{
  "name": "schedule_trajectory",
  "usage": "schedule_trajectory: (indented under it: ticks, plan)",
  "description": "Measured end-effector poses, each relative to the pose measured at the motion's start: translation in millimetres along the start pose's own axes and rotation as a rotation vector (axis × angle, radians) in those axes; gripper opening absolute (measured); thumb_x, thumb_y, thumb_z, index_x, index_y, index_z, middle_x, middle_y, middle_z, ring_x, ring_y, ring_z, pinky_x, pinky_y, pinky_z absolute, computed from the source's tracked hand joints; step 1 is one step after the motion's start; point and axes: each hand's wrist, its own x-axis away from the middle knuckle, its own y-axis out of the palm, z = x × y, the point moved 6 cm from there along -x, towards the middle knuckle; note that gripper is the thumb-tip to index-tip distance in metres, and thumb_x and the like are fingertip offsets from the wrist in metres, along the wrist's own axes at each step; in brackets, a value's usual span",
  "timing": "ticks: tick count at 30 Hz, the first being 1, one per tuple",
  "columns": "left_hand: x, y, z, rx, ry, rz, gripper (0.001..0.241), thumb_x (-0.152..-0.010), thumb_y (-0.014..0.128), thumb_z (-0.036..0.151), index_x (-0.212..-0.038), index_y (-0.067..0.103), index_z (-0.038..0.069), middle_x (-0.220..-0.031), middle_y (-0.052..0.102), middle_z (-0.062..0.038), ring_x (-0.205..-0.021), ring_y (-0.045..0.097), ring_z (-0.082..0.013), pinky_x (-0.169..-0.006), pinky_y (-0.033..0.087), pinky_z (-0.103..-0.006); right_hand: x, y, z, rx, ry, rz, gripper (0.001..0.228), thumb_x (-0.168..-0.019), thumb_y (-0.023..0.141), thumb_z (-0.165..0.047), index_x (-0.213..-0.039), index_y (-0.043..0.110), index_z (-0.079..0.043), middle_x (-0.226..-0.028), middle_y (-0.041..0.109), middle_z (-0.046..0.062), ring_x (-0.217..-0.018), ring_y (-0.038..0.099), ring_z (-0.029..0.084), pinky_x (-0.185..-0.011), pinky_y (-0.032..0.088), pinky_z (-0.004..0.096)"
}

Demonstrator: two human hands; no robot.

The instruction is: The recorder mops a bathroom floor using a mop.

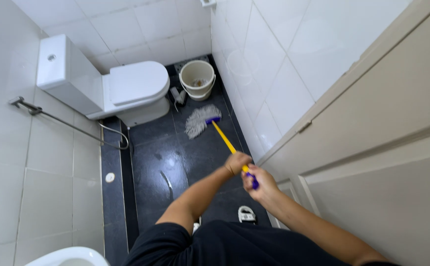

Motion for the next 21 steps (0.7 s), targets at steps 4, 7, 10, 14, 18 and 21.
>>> schedule_trajectory:
  ticks: [4, 7, 10, 14, 18, 21]
  plan:
    - [8.0, -16.7, -47.7, 0.42, -0.552, -0.022, 0.032, -0.093, 0.057, 0.022, -0.07, 0.07, 0.005, -0.065, 0.068, -0.012, -0.061, 0.067, -0.0312, -0.06, 0.053, -0.0382, -6.0, 36.8, 12.9, -0.015, -0.007, 0.018, 0.02, -0.099, 0.05, -0.008, -0.116, 0.049, -0.018, -0.082, 0.06, 0.012, -0.051, 0.05, 0.01, -0.044, 0.039, 0.023]
    - [10.2, -21.6, -0.3, -0.009, -0.006, 0.036, 0.03, -0.093, 0.057, 0.026, -0.075, 0.066, 0.003, -0.07, 0.066, -0.011, -0.067, 0.066, -0.0303, -0.063, 0.051, -0.0383, 17.2, 28.0, 17.2, 0.003, -0.017, 0.008, 0.019, -0.1, 0.054, -0.009, -0.116, 0.05, -0.019, -0.082, 0.061, 0.012, -0.05, 0.048, 0.012, -0.044, 0.038, 0.023]
    - [5.2, -15.6, 42.5, 0.325, -0.444, -0.023, 0.041, -0.093, 0.058, 0.034, -0.071, 0.07, 0.002, -0.069, 0.069, -0.014, -0.063, 0.068, -0.0287, -0.063, 0.053, -0.038, 58.6, 8.0, 14.2, 0.058, 0.008, 0.103, 0.018, -0.099, 0.05, -0.011, -0.116, 0.051, -0.018, -0.082, 0.062, 0.012, -0.051, 0.047, 0.009, -0.044, 0.036, 0.023]
    - [0.5, -5.1, 41.2, 0.428, -0.479, -0.051, 0.041, -0.094, 0.055, 0.032, -0.067, 0.068, 0.003, -0.064, 0.067, -0.014, -0.06, 0.067, -0.029, -0.062, 0.052, -0.0376, 67.2, 12.9, 6.3, 0.039, -0.036, 0.121, 0.018, -0.098, 0.048, -0.008, -0.115, 0.05, -0.015, -0.082, 0.06, 0.013, -0.052, 0.047, 0.01, -0.046, 0.038, 0.024]
    - [-13.1, -2.8, -15.7, 0.198, 0.088, 0.032, 0.032, -0.097, 0.053, 0.026, -0.078, 0.063, 0.002, -0.069, 0.064, -0.013, -0.064, 0.064, -0.0297, -0.06, 0.048, -0.0369, -6.8, 20.0, -2.2, -0.03, 0.0, -0.073, 0.011, -0.097, 0.052, -0.012, -0.106, 0.05, -0.017, -0.079, 0.058, 0.008, -0.052, 0.049, 0.009, -0.045, 0.039, 0.024]
    - [-23.9, -7.1, -60.4, 0.57, -0.395, 0.028, 0.035, -0.099, 0.056, 0.022, -0.072, 0.065, 0.001, -0.063, 0.065, -0.013, -0.059, 0.062, -0.0302, -0.057, 0.05, -0.0383, -29.3, 42.8, -14.1, -0.066, -0.037, -0.095, 0.013, -0.095, 0.05, -0.009, -0.104, 0.053, -0.018, -0.079, 0.057, 0.01, -0.051, 0.048, 0.01, -0.045, 0.039, 0.024]
